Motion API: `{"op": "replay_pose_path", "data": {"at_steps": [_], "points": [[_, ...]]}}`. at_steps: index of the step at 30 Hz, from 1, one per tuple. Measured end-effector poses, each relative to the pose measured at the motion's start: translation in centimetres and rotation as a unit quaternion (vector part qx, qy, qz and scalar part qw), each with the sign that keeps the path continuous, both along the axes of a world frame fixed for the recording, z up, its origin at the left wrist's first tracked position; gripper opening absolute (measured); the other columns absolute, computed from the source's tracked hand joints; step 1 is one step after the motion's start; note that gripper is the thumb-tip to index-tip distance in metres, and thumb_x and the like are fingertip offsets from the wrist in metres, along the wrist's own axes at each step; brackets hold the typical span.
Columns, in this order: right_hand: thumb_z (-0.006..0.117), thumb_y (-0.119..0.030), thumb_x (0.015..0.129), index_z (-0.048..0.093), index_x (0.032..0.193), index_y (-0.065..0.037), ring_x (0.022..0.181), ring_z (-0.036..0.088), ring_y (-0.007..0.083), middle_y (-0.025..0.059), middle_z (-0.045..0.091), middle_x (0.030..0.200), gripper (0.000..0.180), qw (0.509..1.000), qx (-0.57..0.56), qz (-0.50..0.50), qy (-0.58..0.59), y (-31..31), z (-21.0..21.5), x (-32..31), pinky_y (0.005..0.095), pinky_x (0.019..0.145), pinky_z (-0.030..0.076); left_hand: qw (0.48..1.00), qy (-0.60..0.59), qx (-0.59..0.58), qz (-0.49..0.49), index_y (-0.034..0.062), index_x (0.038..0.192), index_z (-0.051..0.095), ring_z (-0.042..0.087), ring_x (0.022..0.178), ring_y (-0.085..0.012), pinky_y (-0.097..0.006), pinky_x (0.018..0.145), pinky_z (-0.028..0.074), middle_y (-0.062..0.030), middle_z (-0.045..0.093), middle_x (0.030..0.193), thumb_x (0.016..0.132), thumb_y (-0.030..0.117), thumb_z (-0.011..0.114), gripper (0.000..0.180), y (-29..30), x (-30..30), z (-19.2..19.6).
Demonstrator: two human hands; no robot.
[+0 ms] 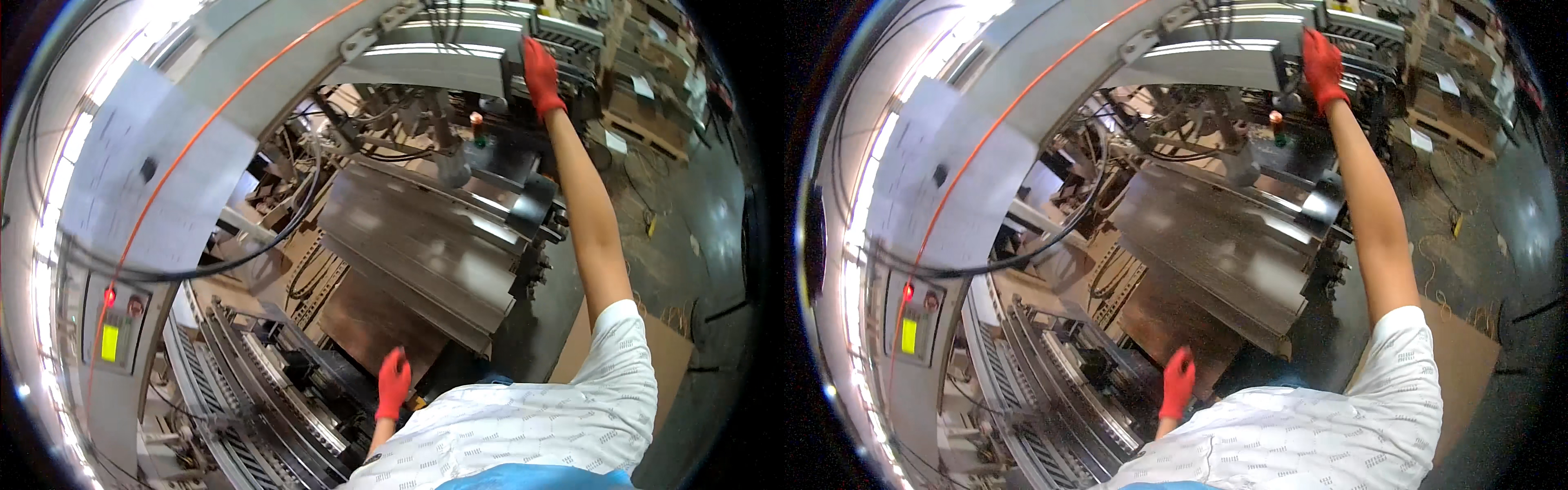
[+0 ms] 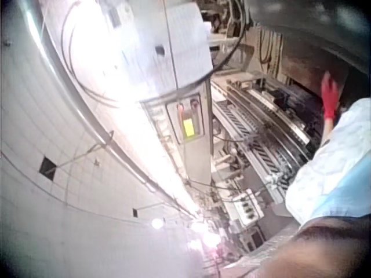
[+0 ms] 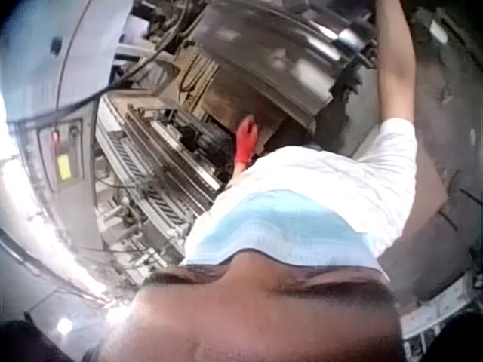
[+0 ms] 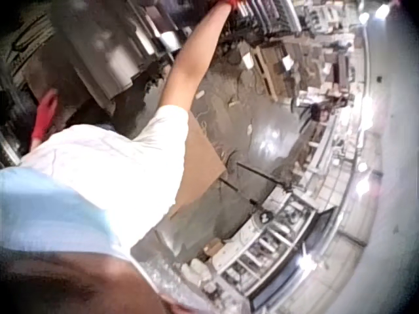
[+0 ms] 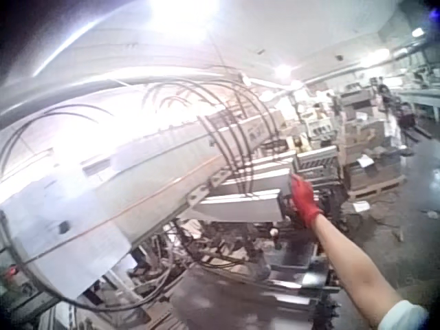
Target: The person adjusts machine components and repeatedly takes metal profiles from a pallet stack to feed them into the machine.
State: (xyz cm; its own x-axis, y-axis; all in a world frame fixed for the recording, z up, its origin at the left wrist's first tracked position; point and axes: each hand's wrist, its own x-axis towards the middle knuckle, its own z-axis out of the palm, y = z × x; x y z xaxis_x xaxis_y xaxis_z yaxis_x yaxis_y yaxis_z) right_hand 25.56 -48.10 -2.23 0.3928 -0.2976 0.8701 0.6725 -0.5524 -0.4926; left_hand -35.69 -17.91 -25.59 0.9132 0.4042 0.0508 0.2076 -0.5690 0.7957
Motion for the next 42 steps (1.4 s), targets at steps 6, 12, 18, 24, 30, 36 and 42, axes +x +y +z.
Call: {"op": "replay_pose_path", "data": {"at_steps": [6, 12, 18, 24, 30, 36, 42], "points": [[0.05, -0.019, 0.102, 0.06, 0.121, -0.003, 0.113, 0.055, 0.0354, 0.0163, 0.062, 0.121, 0.027, 0.989, -0.118, -0.004, 0.088, 4.3, -16.0, -19.5, 0.0422, 0.098, 0.043, 0.974, 0.149, -0.067, 0.156, 0.0043, 0.123, 0.061, 0.064, 0.107, -0.0327, -0.038, 0.089, 0.051, -0.0167, 0.066, 0.117, 0.087, 0.018, 0.065, 0.039, -1.5, -18.4, -3.8], [0.059, -0.027, 0.092, 0.06, 0.118, -0.005, 0.112, 0.055, 0.0375, 0.0203, 0.06, 0.116, 0.034, 0.888, -0.133, 0.246, 0.364, 10.1, -29.4, -44.3, 0.046, 0.099, 0.043, 0.982, 0.057, 0.074, 0.162, 0.0078, 0.123, 0.062, 0.064, 0.105, -0.0337, -0.041, 0.09, 0.051, -0.0152, 0.066, 0.117, 0.085, 0.022, 0.066, 0.041, -0.3, -17.5, -3.5], [0.067, -0.02, 0.084, 0.059, 0.12, -0.003, 0.105, 0.059, 0.0275, 0.014, 0.06, 0.111, 0.04, 0.757, -0.179, 0.424, 0.465, 11.0, -30.0, -56.1, 0.0378, 0.093, 0.048, 0.986, 0.008, 0.161, 0.031, 0.0133, 0.125, 0.061, 0.063, 0.105, -0.0323, -0.045, 0.088, 0.05, -0.0122, 0.065, 0.118, 0.086, 0.029, 0.065, 0.043, -0.6, -14.8, -3.1], [0.067, -0.024, 0.086, 0.057, 0.123, -0.005, 0.1, 0.061, 0.0301, 0.014, 0.061, 0.11, 0.043, 0.822, -0.151, 0.437, 0.332, 16.6, -17.1, -47.9, 0.039, 0.087, 0.05, 0.988, 0.049, 0.14, -0.035, 0.014, 0.126, 0.061, 0.063, 0.107, -0.033, -0.046, 0.088, 0.051, -0.0113, 0.066, 0.121, 0.089, 0.036, 0.062, 0.044, -1.9, -15.9, -4.5], [0.073, -0.023, 0.083, 0.06, 0.122, -0.011, 0.098, 0.061, 0.0318, 0.0133, 0.059, 0.113, 0.043, 0.927, -0.115, 0.356, 0.024, 27.8, 0.5, -41.2, 0.039, 0.079, 0.052, 0.983, 0.138, 0.117, -0.005, 0.0133, 0.13, 0.06, 0.061, 0.113, -0.0325, -0.045, 0.094, 0.05, -0.0128, 0.064, 0.124, 0.088, 0.041, 0.062, 0.051, -2.1, -17.2, -4.9], [0.071, -0.022, 0.086, 0.067, 0.094, -0.012, 0.093, 0.063, 0.0325, 0.0078, 0.064, 0.096, 0.013, 0.891, -0.142, 0.431, 0.015, 32.9, 5.9, -36.8, 0.0415, 0.076, 0.052, 0.987, 0.073, 0.119, 0.083, 0.0162, 0.13, 0.06, 0.063, 0.109, -0.0327, -0.045, 0.091, 0.05, -0.0128, 0.066, 0.119, 0.086, 0.041, 0.063, 0.051, -1.4, -16.9, -5.3], [0.066, -0.012, 0.086, 0.067, 0.094, -0.007, 0.082, 0.062, 0.0328, 0.0124, 0.064, 0.088, 0.009, 0.948, 0.095, 0.295, -0.064, 30.8, 7.8, -31.1, 0.0404, 0.071, 0.049, 0.99, 0.052, 0.033, 0.123, 0.0036, 0.123, 0.06, 0.063, 0.107, -0.0321, -0.041, 0.095, 0.048, -0.019, 0.067, 0.111, 0.09, 0.011, 0.062, 0.034, -0.3, -19.6, -5.7]]}}
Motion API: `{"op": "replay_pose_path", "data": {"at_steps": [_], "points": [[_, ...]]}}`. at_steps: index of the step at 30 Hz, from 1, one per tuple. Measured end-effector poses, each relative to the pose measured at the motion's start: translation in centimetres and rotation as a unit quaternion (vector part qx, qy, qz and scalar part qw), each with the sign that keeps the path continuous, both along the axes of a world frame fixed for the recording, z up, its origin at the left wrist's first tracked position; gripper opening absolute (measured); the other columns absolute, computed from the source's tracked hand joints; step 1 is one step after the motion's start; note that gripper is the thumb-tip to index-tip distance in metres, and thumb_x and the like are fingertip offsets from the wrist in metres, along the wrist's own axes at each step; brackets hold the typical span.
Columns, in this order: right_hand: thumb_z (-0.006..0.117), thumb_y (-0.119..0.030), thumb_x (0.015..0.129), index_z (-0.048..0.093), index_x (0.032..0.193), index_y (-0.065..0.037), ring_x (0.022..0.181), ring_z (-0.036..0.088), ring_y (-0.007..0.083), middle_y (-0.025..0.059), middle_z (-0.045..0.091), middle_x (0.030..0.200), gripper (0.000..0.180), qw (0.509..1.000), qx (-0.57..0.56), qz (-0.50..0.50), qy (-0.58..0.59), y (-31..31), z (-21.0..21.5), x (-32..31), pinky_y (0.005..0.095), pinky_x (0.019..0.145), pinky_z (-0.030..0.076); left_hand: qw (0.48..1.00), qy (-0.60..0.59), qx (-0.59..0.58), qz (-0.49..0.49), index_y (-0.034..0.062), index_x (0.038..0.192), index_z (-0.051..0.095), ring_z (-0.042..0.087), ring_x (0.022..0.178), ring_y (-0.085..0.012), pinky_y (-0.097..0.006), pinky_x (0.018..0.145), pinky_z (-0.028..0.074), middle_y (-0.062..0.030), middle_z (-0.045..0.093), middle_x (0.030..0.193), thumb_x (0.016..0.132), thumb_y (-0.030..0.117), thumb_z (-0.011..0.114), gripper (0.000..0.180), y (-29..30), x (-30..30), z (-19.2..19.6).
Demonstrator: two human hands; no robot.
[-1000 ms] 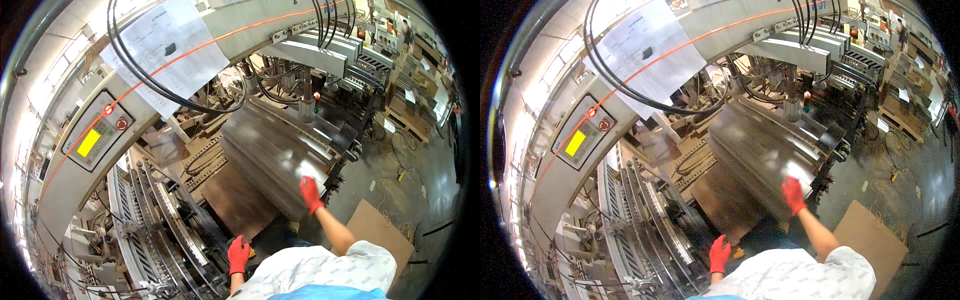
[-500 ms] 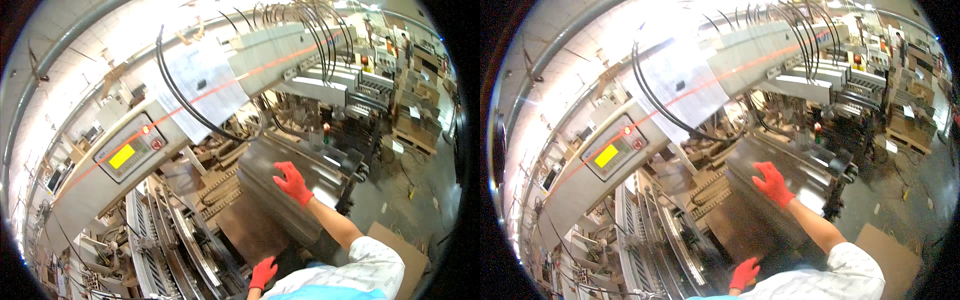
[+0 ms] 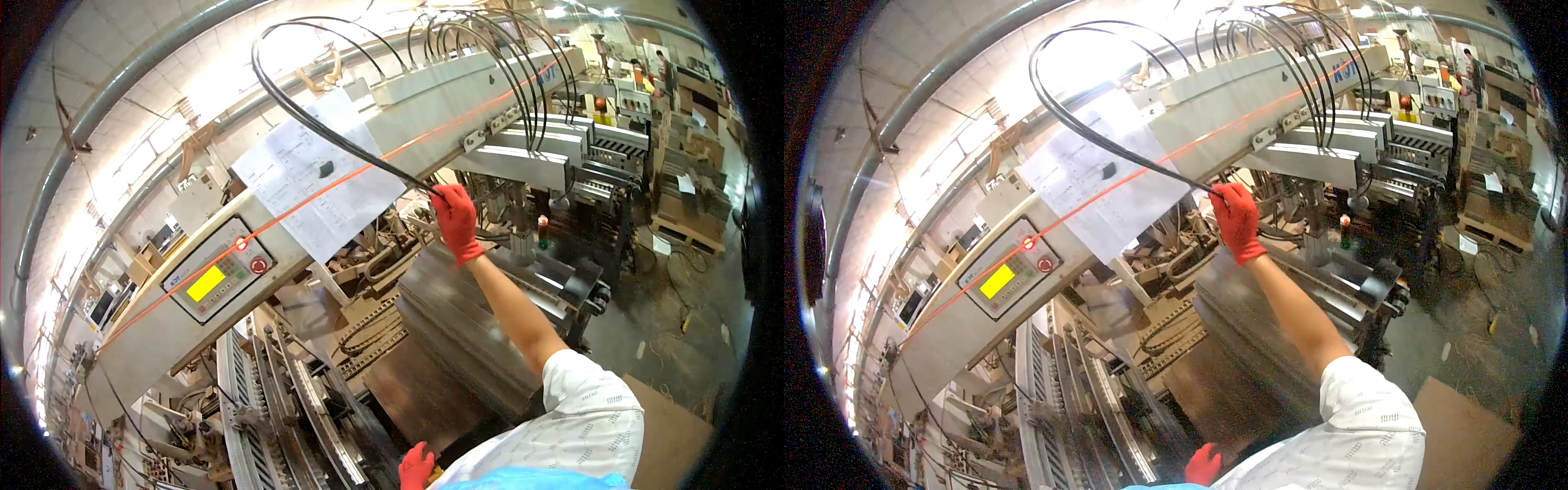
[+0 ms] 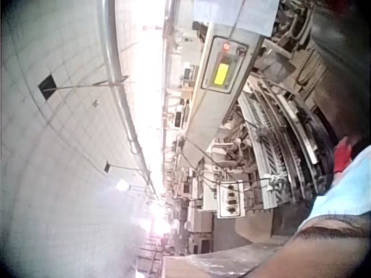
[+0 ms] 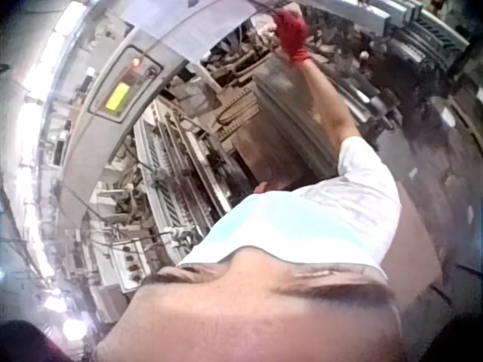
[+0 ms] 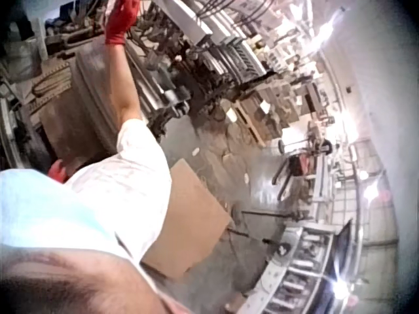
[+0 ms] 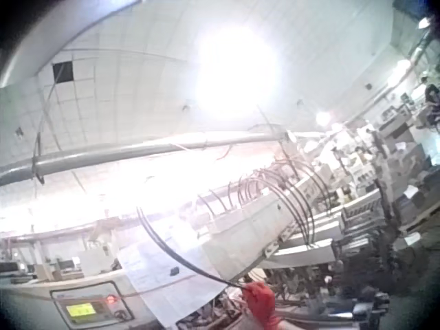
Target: The person adjusts machine components and repeatedly takes metal profiles from a pallet stack to feed them into the machine.
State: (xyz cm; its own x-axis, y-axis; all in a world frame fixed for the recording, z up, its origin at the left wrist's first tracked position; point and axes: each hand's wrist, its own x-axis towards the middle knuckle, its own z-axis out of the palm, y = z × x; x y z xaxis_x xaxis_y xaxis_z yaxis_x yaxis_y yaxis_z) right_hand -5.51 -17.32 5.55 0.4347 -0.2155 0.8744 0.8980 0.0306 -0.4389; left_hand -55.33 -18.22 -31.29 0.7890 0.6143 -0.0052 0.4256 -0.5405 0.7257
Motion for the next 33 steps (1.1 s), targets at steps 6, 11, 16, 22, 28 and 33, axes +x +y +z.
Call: {"op": "replay_pose_path", "data": {"at_steps": [6, 11, 16, 22, 28, 33], "points": [[0.075, -0.018, 0.079, 0.068, 0.097, -0.011, 0.083, 0.063, 0.0279, 0.0068, 0.063, 0.097, 0.021, 0.954, -0.245, 0.166, -0.055, -3.9, -3.3, -1.7, 0.0375, 0.072, 0.053, 0.995, 0.055, 0.01, -0.08, 0.0068, 0.131, 0.057, 0.055, 0.117, -0.038, -0.043, 0.099, 0.045, -0.0188, 0.06, 0.126, 0.091, 0.023, 0.062, 0.043, 1.1, -0.6, -0.4], [0.077, -0.033, 0.076, 0.066, 0.104, -0.014, 0.102, 0.06, 0.0307, 0.0089, 0.063, 0.106, 0.036, 0.942, -0.31, 0.006, -0.129, -7.1, -5.3, 0.9, 0.0461, 0.091, 0.047, 0.984, 0.151, 0.014, -0.095, 0.0139, 0.134, 0.057, 0.06, 0.116, -0.0337, -0.045, 0.098, 0.047, -0.0146, 0.063, 0.126, 0.088, 0.041, 0.061, 0.054, 1.0, 2.4, 1.2], [0.066, -0.03, 0.08, 0.064, 0.119, -0.018, 0.118, 0.053, 0.0359, 0.0139, 0.059, 0.123, 0.041, 0.782, -0.429, -0.44, -0.101, -8.2, -0.8, 14.2, 0.0651, 0.107, 0.024, 0.978, 0.134, 0.116, -0.107, 0.0177, 0.129, 0.06, 0.063, 0.108, -0.0324, -0.047, 0.089, 0.05, -0.0116, 0.066, 0.118, 0.086, 0.041, 0.064, 0.049, -0.1, 5.3, 2.0], [0.076, -0.04, 0.076, 0.062, 0.123, -0.035, 0.091, 0.058, 0.032, 0.008, 0.061, 0.098, 0.049, 0.757, -0.479, -0.445, -0.011, -10.8, 0.1, 23.4, 0.0484, 0.077, 0.038, 0.983, 0.129, 0.089, -0.099, 0.0146, 0.13, 0.059, 0.062, 0.11, -0.0336, -0.048, 0.09, 0.048, -0.0127, 0.065, 0.121, 0.086, 0.037, 0.064, 0.049, -0.8, 6.0, 0.6], [0.072, -0.049, 0.081, 0.062, 0.126, -0.039, 0.098, 0.062, 0.0306, 0.0079, 0.064, 0.102, 0.047, 0.737, -0.498, -0.457, 0.03, -11.8, 0.8, 25.8, 0.0496, 0.083, 0.041, 0.988, 0.14, 0.049, -0.047, 0.0128, 0.129, 0.059, 0.061, 0.108, -0.0337, -0.048, 0.089, 0.048, -0.0129, 0.064, 0.12, 0.087, 0.034, 0.063, 0.047, -2.1, 4.9, 0.5], [0.07, -0.052, 0.082, 0.059, 0.13, -0.04, 0.098, 0.062, 0.0321, 0.0089, 0.065, 0.104, 0.05, 0.724, -0.498, -0.477, 0.017, -12.3, 0.8, 26.5, 0.05, 0.083, 0.043, 0.986, 0.161, 0.046, 0.001, 0.015, 0.128, 0.06, 0.063, 0.107, -0.0333, -0.048, 0.088, 0.049, -0.0118, 0.065, 0.118, 0.086, 0.034, 0.063, 0.046, -3.3, 2.6, 0.7]]}}
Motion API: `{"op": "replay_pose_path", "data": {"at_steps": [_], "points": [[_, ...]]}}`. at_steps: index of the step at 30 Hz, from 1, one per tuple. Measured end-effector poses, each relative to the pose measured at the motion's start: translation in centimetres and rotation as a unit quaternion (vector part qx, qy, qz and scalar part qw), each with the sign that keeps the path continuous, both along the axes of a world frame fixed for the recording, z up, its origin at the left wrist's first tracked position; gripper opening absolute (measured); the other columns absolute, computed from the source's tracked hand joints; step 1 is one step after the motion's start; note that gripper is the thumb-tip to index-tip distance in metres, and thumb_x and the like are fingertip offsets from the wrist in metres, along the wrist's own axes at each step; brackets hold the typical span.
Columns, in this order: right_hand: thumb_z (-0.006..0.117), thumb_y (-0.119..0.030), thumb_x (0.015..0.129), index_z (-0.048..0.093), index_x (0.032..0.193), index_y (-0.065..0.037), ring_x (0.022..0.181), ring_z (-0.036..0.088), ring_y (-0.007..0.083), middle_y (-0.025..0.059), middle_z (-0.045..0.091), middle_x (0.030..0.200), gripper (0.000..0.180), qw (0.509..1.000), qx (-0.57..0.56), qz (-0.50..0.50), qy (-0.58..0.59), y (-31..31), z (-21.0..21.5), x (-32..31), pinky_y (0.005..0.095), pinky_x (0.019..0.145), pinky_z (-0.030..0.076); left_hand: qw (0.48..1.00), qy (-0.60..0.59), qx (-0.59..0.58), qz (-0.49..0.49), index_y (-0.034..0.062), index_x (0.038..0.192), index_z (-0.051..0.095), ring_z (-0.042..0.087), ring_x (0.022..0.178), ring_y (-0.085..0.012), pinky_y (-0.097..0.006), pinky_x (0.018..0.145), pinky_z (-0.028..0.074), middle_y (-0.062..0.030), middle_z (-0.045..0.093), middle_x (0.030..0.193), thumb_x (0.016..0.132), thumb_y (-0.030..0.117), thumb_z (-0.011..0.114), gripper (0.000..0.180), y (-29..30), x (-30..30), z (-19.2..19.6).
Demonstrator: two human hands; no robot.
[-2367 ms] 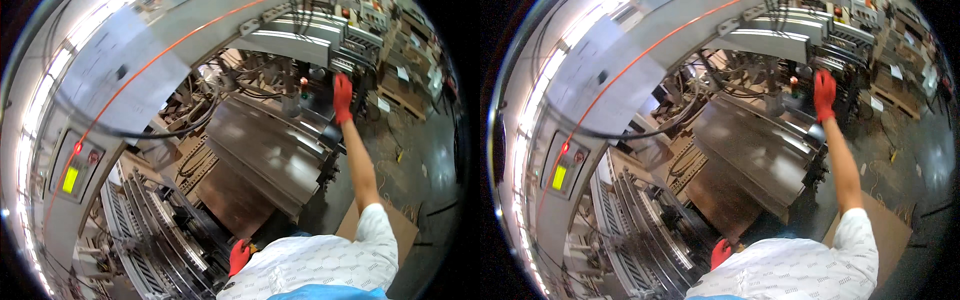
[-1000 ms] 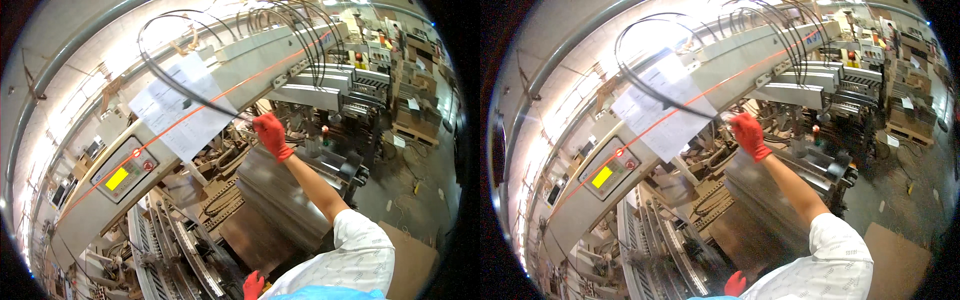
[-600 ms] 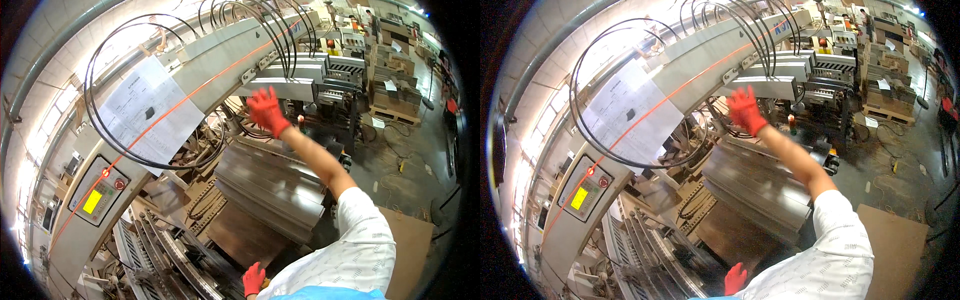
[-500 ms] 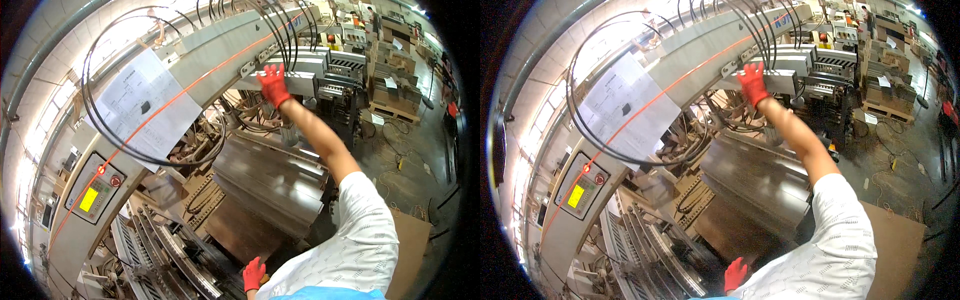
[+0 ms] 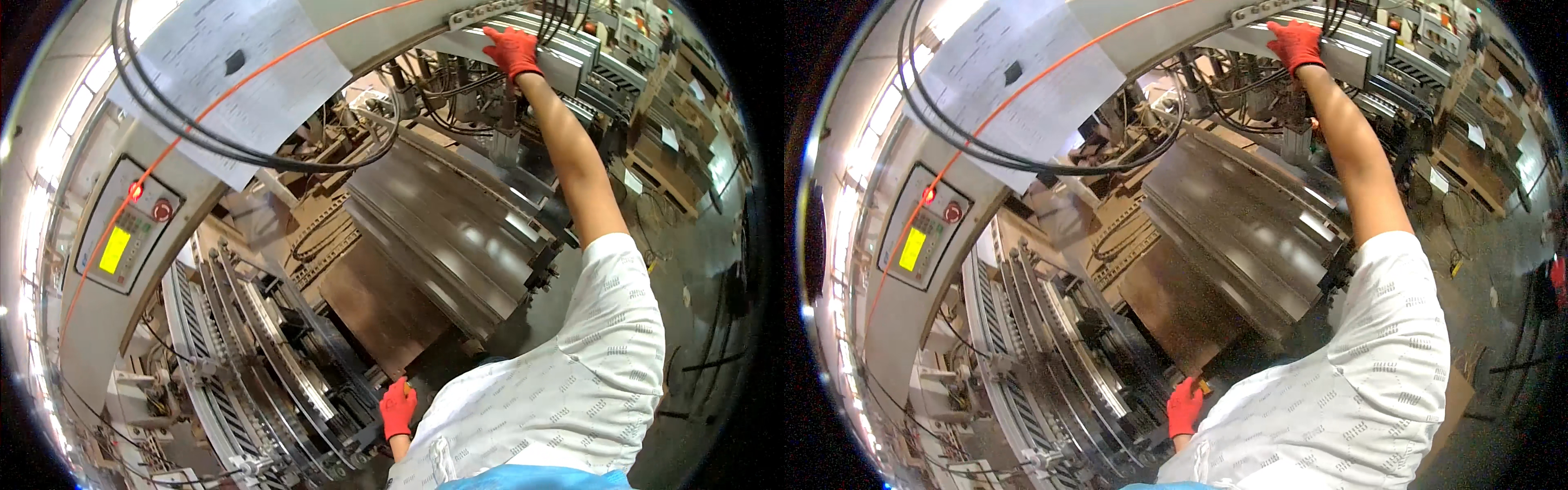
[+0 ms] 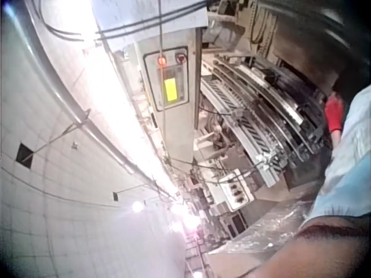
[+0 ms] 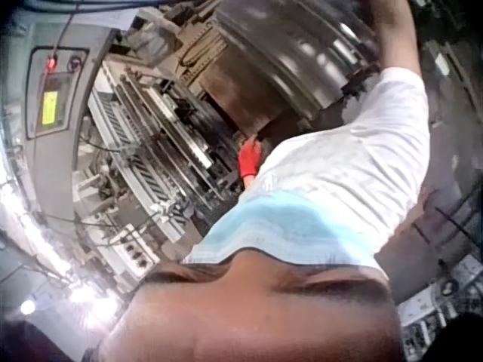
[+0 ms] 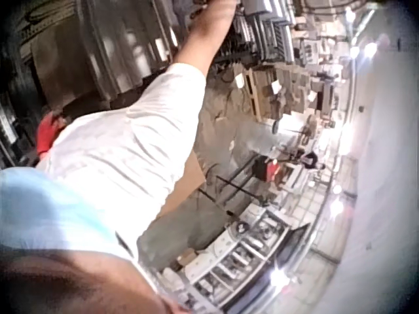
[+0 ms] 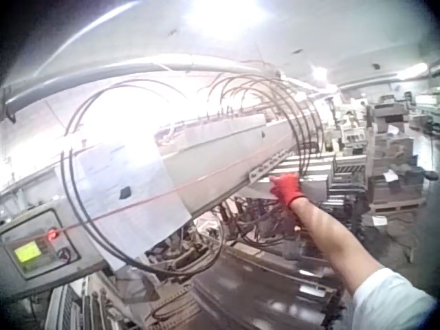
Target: The person adjusts machine components and repeatedly takes metal profiles from a pallet stack to feed them into the machine.
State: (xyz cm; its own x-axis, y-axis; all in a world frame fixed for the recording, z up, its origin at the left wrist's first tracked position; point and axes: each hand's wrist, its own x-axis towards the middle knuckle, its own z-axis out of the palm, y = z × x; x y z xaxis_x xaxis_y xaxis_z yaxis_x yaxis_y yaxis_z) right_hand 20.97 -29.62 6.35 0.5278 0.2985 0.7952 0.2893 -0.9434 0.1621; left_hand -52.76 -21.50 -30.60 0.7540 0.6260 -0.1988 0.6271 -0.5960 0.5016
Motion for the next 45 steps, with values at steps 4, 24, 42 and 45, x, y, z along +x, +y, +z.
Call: {"op": "replay_pose_path", "data": {"at_steps": [4, 24, 42, 45], "points": [[0.07, -0.049, 0.083, 0.058, 0.13, -0.038, 0.099, 0.062, 0.0322, 0.009, 0.064, 0.106, 0.05, 1.0, -0.003, 0.006, -0.008, -0.1, 0.0, -0.3, 0.0494, 0.084, 0.044, 0.999, 0.041, 0.007, 0.032, 0.0166, 0.128, 0.061, 0.064, 0.105, -0.0337, -0.048, 0.088, 0.049, -0.0113, 0.066, 0.116, 0.085, 0.035, 0.063, 0.046, -0.8, -1.5, -0.3], [0.061, -0.034, 0.091, 0.036, 0.15, -0.011, 0.135, 0.042, 0.0265, 0.0118, 0.05, 0.143, 0.069, 0.56, 0.55, 0.178, 0.594, -17.6, -57.2, -43.6, 0.0451, 0.115, 0.029, 0.975, 0.081, -0.167, 0.122, 0.0034, 0.135, 0.055, 0.054, 0.124, -0.0365, -0.043, 0.104, 0.042, -0.0196, 0.059, 0.133, 0.094, 0.026, 0.06, 0.046, -7.3, -3.8, 3.5], [0.065, -0.026, 0.09, 0.056, 0.118, -0.001, 0.111, 0.056, 0.0307, 0.0143, 0.061, 0.117, 0.038, 0.703, 0.579, -0.128, 0.393, -13.0, -48.5, -41.5, 0.045, 0.097, 0.043, 0.99, 0.029, -0.102, 0.088, 0.0061, 0.132, 0.057, 0.061, 0.112, -0.0352, -0.043, 0.095, 0.048, -0.0164, 0.064, 0.124, 0.09, 0.023, 0.063, 0.046, -2.9, -0.7, 1.8], [0.066, -0.022, 0.086, 0.054, 0.121, -0.001, 0.116, 0.052, 0.0358, 0.0178, 0.057, 0.12, 0.042, 0.815, 0.428, 0.102, 0.377, -10.9, -45.2, -40.0, 0.0449, 0.101, 0.04, 0.982, -0.002, -0.157, 0.107, 0.0043, 0.135, 0.054, 0.058, 0.118, -0.0351, -0.043, 0.099, 0.046, -0.0178, 0.061, 0.13, 0.092, 0.024, 0.062, 0.048, -4.3, -1.6, 0.2]]}}
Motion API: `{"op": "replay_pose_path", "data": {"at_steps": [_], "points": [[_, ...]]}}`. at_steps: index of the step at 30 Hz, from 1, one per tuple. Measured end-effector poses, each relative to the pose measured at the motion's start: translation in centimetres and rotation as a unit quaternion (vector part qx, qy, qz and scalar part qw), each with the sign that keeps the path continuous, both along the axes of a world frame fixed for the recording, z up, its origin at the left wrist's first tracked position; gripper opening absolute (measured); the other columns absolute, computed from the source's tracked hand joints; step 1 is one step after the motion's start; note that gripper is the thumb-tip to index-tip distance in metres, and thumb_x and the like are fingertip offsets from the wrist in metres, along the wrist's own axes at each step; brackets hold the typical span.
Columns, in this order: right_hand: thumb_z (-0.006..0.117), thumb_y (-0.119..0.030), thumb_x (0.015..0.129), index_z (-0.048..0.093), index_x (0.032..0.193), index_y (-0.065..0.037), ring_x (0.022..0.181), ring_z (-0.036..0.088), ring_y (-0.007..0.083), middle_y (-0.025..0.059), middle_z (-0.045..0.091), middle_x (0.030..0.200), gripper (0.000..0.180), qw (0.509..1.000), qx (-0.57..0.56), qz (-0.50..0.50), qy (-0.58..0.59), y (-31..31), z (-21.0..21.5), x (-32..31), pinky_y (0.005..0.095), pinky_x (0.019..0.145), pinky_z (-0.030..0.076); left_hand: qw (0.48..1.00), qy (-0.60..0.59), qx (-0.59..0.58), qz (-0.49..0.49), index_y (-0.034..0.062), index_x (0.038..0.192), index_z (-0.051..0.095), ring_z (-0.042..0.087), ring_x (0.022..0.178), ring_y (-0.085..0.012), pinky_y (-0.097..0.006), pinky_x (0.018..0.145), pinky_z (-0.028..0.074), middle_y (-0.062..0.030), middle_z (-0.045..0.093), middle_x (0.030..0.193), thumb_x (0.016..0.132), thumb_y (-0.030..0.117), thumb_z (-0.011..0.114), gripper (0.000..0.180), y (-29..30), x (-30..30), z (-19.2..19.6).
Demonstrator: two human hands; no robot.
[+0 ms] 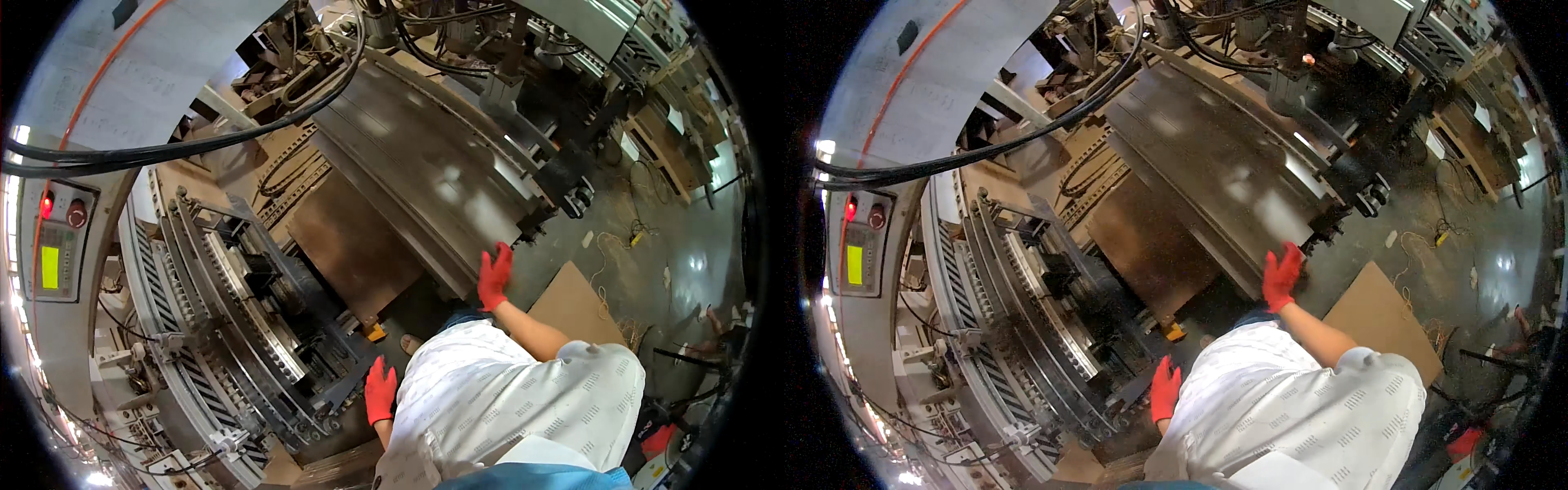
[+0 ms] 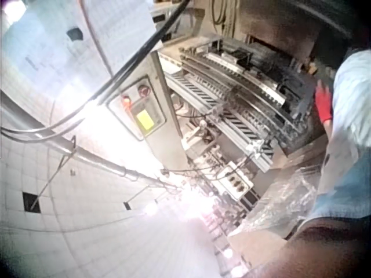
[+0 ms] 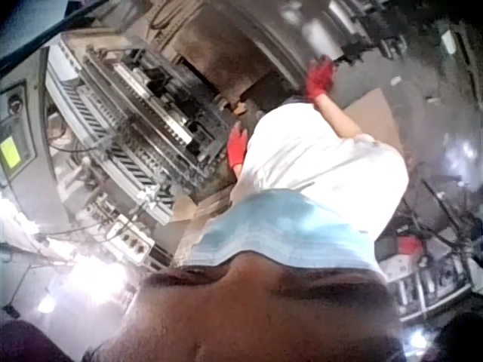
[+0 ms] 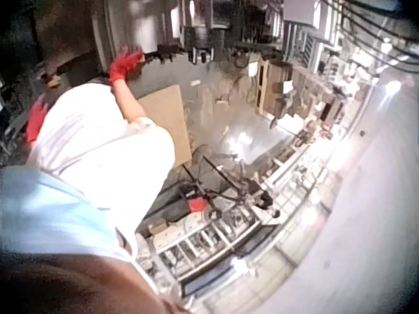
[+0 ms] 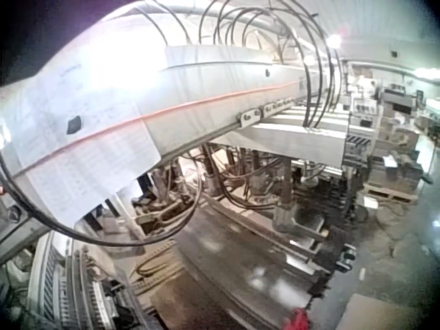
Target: The person adjusts machine components and repeatedly takes metal profiles from a pallet stack to feed them into the machine.
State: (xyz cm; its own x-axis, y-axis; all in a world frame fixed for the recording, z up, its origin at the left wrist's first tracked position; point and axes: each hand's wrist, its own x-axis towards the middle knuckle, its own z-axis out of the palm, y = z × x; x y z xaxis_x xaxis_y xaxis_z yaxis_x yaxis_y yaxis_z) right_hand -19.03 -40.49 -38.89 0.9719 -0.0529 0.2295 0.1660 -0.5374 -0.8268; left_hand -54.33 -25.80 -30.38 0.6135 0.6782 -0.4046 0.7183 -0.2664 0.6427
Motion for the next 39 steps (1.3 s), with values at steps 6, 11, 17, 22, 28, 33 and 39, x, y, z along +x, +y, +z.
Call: {"op": "replay_pose_path", "data": {"at_steps": [6, 11, 17, 22, 28, 33, 39], "points": [[0.062, -0.04, 0.088, 0.045, 0.138, -0.003, 0.128, 0.047, 0.0365, 0.0197, 0.051, 0.136, 0.065, 0.974, -0.12, 0.19, 0.005, 4.9, 1.8, 11.6, 0.0439, 0.107, 0.037, 0.99, -0.068, -0.121, 0.039, 0.0002, 0.146, 0.039, 0.045, 0.137, -0.0297, -0.037, 0.111, 0.037, -0.018, 0.046, 0.148, 0.098, 0.019, 0.057, 0.054, 0.1, 2.4, -2.3], [0.056, -0.057, 0.087, 0.044, 0.144, -0.004, 0.135, 0.044, 0.0354, 0.0198, 0.047, 0.146, 0.079, 0.951, -0.27, 0.148, 0.012, 7.8, 0.1, 25.7, 0.0443, 0.112, 0.034, 0.931, -0.195, -0.302, 0.069, 0.0025, 0.153, 0.025, 0.03, 0.146, -0.0237, -0.036, 0.117, 0.028, -0.0144, 0.031, 0.158, 0.101, 0.013, 0.053, 0.06, 1.1, 10.2, -3.2], [0.059, -0.061, 0.084, 0.045, 0.144, -0.005, 0.135, 0.046, 0.0355, 0.0198, 0.045, 0.148, 0.083, 0.871, -0.392, 0.194, 0.224, 9.3, 0.1, 34.2, 0.0451, 0.11, 0.037, 0.82, -0.315, -0.453, 0.15, 0.0038, 0.156, 0.019, 0.025, 0.148, -0.0212, -0.034, 0.118, 0.025, -0.0126, 0.026, 0.16, 0.102, 0.02, 0.054, 0.066, 1.3, 23.0, -10.9], [0.061, -0.065, 0.082, 0.058, 0.126, -0.002, 0.127, 0.052, 0.0366, 0.0219, 0.055, 0.135, 0.078, 0.877, -0.425, 0.195, 0.111, 10.0, -2.0, 32.4, 0.045, 0.104, 0.042, 0.764, -0.296, -0.507, 0.266, -0.0025, 0.15, 0.025, 0.041, 0.134, -0.0287, -0.038, 0.109, 0.036, -0.0177, 0.04, 0.149, 0.094, 0.032, 0.066, 0.078, -0.5, 33.4, -15.9], [0.06, -0.058, 0.089, 0.054, 0.136, -0.002, 0.13, 0.05, 0.035, 0.0212, 0.055, 0.139, 0.073, 0.949, -0.283, 0.137, 0.03, 9.8, -2.9, 29.3, 0.0401, 0.107, 0.04, 0.86, -0.295, -0.217, 0.354, -0.0081, 0.133, 0.042, 0.051, 0.122, -0.0389, -0.044, 0.103, 0.039, -0.0279, 0.05, 0.132, 0.081, 0.02, 0.079, 0.07, -3.8, 38.4, -16.6], [0.059, -0.059, 0.089, 0.054, 0.135, -0.002, 0.129, 0.05, 0.0367, 0.0227, 0.054, 0.138, 0.074, 0.938, -0.292, 0.171, 0.073, 9.7, -2.5, 29.7, 0.0425, 0.107, 0.04, 0.849, -0.313, -0.292, 0.31, -0.0088, 0.136, 0.039, 0.046, 0.128, -0.0384, -0.044, 0.106, 0.037, -0.0276, 0.045, 0.139, 0.083, 0.025, 0.077, 0.073, -4.1, 38.2, -19.2], [0.048, -0.061, 0.093, 0.052, 0.138, -0.007, 0.134, 0.045, 0.0366, 0.0184, 0.049, 0.144, 0.07, 0.928, -0.276, 0.235, 0.089, 7.5, -3.9, 31.5, 0.0465, 0.111, 0.034, 0.891, -0.262, -0.285, 0.237, -0.0071, 0.127, 0.047, 0.051, 0.121, -0.0353, -0.044, 0.1, 0.041, -0.0271, 0.05, 0.133, 0.085, 0.036, 0.073, 0.066, -2.6, 37.0, -17.1]]}}
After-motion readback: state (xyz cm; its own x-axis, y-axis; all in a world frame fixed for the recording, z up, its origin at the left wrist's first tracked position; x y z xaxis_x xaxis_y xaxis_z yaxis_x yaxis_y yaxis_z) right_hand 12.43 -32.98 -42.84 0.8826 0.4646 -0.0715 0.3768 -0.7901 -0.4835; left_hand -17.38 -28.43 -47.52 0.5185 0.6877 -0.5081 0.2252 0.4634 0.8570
